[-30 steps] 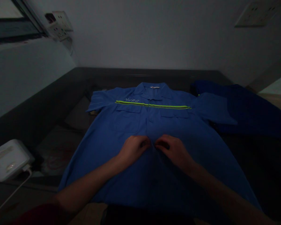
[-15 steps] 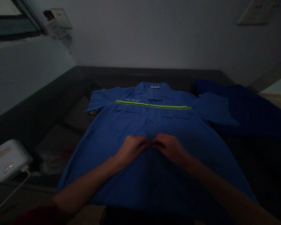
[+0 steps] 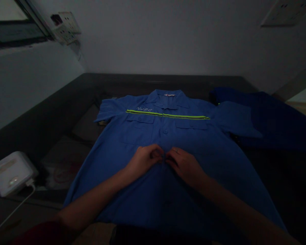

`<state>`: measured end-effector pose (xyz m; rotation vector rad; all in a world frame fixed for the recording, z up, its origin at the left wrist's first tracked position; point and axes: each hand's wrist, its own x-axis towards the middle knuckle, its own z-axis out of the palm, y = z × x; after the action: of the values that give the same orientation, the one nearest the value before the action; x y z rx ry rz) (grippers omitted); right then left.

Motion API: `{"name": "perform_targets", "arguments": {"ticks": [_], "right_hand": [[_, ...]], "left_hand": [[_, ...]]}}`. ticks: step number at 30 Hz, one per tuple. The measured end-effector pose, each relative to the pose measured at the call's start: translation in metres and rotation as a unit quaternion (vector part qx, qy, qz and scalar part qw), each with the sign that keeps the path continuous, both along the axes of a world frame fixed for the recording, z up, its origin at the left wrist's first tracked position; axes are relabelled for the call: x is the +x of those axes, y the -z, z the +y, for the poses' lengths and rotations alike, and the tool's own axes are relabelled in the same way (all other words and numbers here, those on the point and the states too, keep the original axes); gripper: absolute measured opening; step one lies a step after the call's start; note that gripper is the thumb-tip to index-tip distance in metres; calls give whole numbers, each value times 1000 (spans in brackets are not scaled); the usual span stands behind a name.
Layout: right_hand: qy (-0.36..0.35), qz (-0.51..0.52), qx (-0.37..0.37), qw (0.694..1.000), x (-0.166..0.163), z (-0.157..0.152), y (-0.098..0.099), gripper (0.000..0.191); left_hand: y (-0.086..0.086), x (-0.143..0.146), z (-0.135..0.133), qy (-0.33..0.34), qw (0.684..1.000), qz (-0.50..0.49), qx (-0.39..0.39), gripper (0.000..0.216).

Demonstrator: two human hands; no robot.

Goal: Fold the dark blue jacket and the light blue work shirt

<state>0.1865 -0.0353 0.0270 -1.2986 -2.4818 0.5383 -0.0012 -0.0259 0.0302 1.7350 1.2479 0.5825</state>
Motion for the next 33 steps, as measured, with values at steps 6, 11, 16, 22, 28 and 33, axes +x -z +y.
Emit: {"name": "perform_targets", "arguments": {"ticks": [6, 11, 16, 22, 28, 33], "right_hand": [[21, 7, -7, 1000, 0, 1, 4, 8], [14, 9, 7, 1000, 0, 0, 6, 8], [17, 45, -13, 999, 3, 2, 7, 9], [36, 118, -52, 991, 8, 5, 7, 11], [34, 120, -62, 990, 9, 6, 7, 11], [23, 72, -29, 997, 11, 5, 6, 7]], "left_hand": [[-1, 2, -1, -17, 999, -34, -32, 15], [-5, 8, -4, -25, 999, 17, 14, 14], [-6, 6, -1, 18, 991, 96, 92, 15], [-4, -2, 3, 109, 982, 110, 112, 8], [-1, 0, 3, 118, 966, 165, 161, 5], [3, -1, 2, 133, 960, 161, 188, 7]]}}
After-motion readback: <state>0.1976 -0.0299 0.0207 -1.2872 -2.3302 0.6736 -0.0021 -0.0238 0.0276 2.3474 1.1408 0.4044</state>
